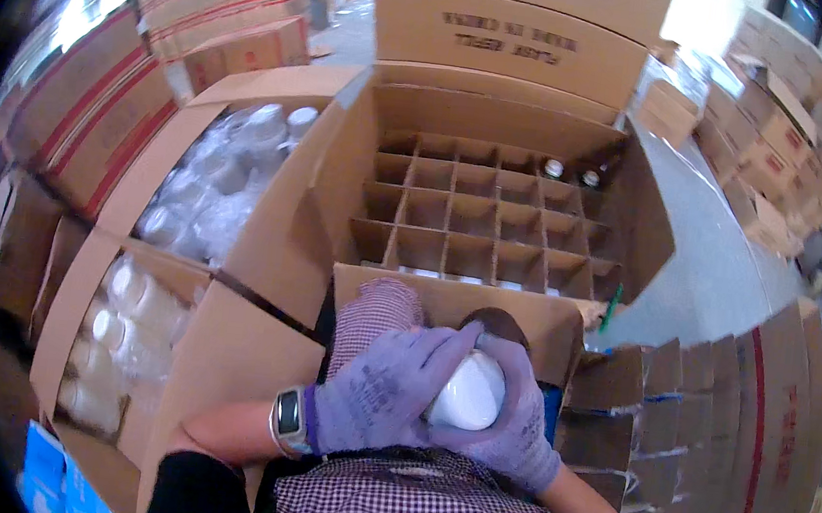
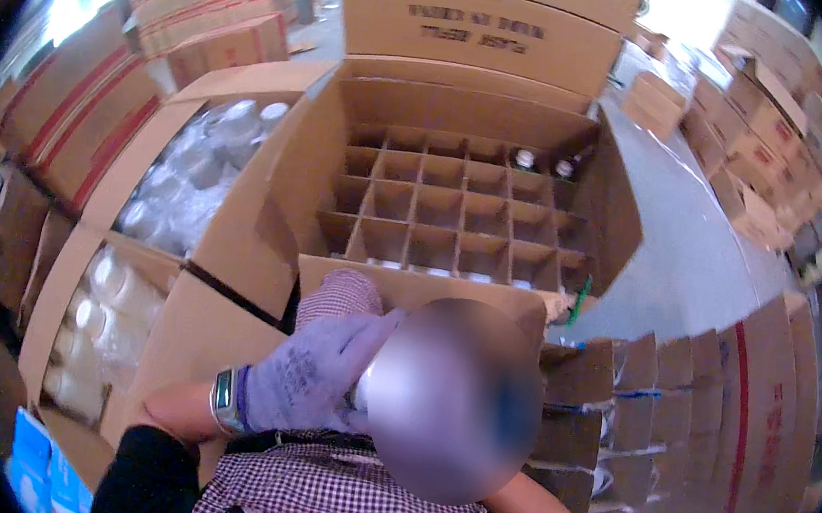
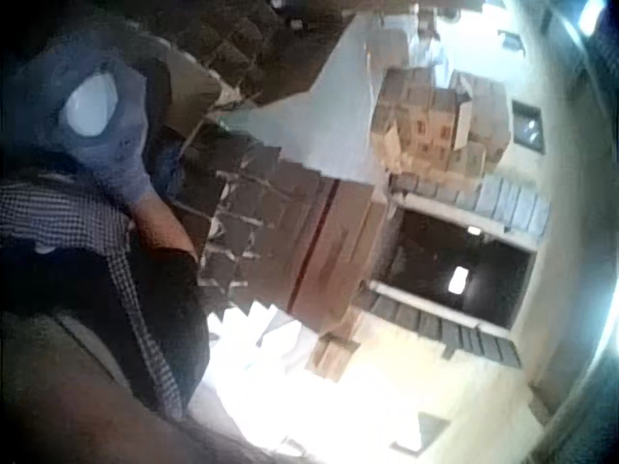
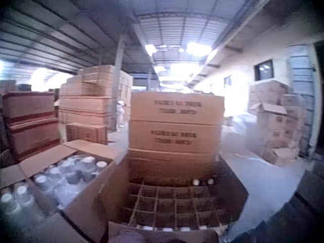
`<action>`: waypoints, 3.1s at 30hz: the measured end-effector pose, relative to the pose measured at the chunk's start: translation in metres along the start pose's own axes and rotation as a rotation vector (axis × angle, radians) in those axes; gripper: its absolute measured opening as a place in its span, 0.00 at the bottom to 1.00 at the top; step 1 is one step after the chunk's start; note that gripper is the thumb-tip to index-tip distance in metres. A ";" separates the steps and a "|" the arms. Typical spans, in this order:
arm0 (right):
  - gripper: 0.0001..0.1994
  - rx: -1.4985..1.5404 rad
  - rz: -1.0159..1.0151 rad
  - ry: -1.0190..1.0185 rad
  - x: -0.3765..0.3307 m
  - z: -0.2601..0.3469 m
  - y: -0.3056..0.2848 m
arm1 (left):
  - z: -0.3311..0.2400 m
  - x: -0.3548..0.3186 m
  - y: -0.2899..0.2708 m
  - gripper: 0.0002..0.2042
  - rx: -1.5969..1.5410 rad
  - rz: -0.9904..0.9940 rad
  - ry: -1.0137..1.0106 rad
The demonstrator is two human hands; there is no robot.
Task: The person sits on the floor in a warehouse and packs white thermos flasks into a cardboard box with dividers. They pick up each flask, screw on the lid, place it in a plastic bag, and then position it into a compartment in the box.
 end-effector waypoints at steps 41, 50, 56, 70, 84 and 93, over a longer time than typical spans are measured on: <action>0.29 0.182 0.314 0.007 0.101 -0.137 0.052 | 0.182 -0.108 -0.015 0.41 -0.315 -0.973 -0.391; 0.30 0.496 0.237 0.254 0.043 -0.107 0.021 | 0.165 -0.094 0.002 0.35 -0.417 -0.972 -0.462; 0.20 -0.017 0.056 -0.260 0.033 -0.082 -0.008 | 0.182 -0.071 0.002 0.33 -0.409 -0.686 -0.439; 0.19 -0.479 -0.085 -0.559 -0.016 -0.070 -0.078 | 0.282 0.099 -0.004 0.16 0.234 -0.065 -0.041; 0.31 0.228 -0.747 0.102 -0.070 -0.209 -0.037 | 0.329 0.264 0.061 0.29 0.758 -0.194 0.338; 0.34 0.363 -0.524 -0.027 -0.110 -0.287 -0.031 | 0.442 0.539 0.188 0.36 0.536 0.172 -0.227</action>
Point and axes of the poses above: each hand's wrist, its own x-axis towards the middle knuckle, its own y-axis out of the palm, z = x × y, the point moved 5 cm from there along x, towards the middle knuckle, and after that the axes turned 10 degrees about -x, right-handed, at the moved point
